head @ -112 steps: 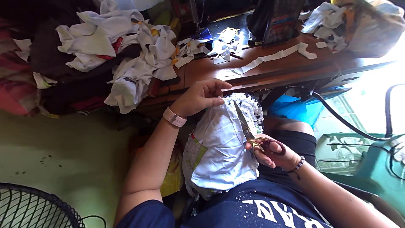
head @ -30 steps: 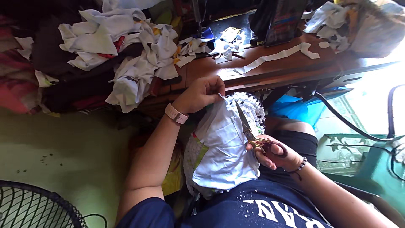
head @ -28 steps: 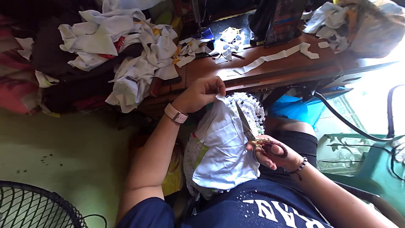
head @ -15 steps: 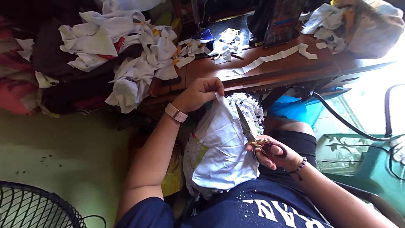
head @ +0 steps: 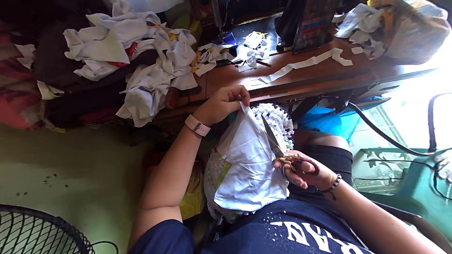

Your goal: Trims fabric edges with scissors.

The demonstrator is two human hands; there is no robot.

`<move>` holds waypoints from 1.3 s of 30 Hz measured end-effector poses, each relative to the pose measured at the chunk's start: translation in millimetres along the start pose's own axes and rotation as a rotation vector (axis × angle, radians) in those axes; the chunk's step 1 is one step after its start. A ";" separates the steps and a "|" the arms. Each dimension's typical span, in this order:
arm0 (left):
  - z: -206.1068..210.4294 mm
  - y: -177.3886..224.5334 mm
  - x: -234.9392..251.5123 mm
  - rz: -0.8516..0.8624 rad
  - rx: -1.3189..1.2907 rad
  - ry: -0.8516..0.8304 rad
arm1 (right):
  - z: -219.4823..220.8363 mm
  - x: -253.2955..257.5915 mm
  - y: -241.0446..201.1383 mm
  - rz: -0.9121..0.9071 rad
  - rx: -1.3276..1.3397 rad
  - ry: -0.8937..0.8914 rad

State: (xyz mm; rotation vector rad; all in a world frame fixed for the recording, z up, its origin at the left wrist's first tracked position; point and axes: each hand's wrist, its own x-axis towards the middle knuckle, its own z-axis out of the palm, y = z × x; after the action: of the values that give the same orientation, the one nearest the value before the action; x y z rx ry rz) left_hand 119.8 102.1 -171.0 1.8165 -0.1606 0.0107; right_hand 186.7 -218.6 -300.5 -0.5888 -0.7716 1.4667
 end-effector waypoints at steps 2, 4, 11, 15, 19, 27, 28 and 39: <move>0.0 -0.4 0.6 0.005 -0.007 -0.002 | 0.4 -0.2 0.1 -0.002 -0.001 0.006; -0.3 -0.8 0.9 0.014 -0.014 -0.005 | 0.4 -0.2 0.1 -0.003 0.000 0.006; -1.4 -2.1 0.5 0.010 -0.004 0.000 | 0.3 0.3 -0.1 -0.004 0.002 -0.003; -0.2 -1.5 0.8 0.005 -0.045 0.008 | -0.3 0.4 0.1 -0.005 0.002 -0.004; 0.9 -0.3 0.9 -0.002 -0.040 0.010 | -0.3 0.2 0.6 -0.003 0.001 0.002; 1.5 -2.1 1.8 0.016 -0.014 0.042 | -0.3 0.5 0.9 -0.008 0.007 -0.006; 1.3 -2.3 1.9 0.016 -0.016 0.041 | -0.5 0.5 1.1 -0.006 0.009 -0.007; 0.9 -5.6 0.9 0.013 -0.082 0.069 | -0.6 0.3 1.1 -0.004 0.009 -0.009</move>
State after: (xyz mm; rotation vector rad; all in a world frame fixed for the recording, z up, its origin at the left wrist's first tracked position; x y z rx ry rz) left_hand 121.3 102.5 -176.6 1.7305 -0.1225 0.0750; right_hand 186.4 -218.3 -301.7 -0.5740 -0.7717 1.4697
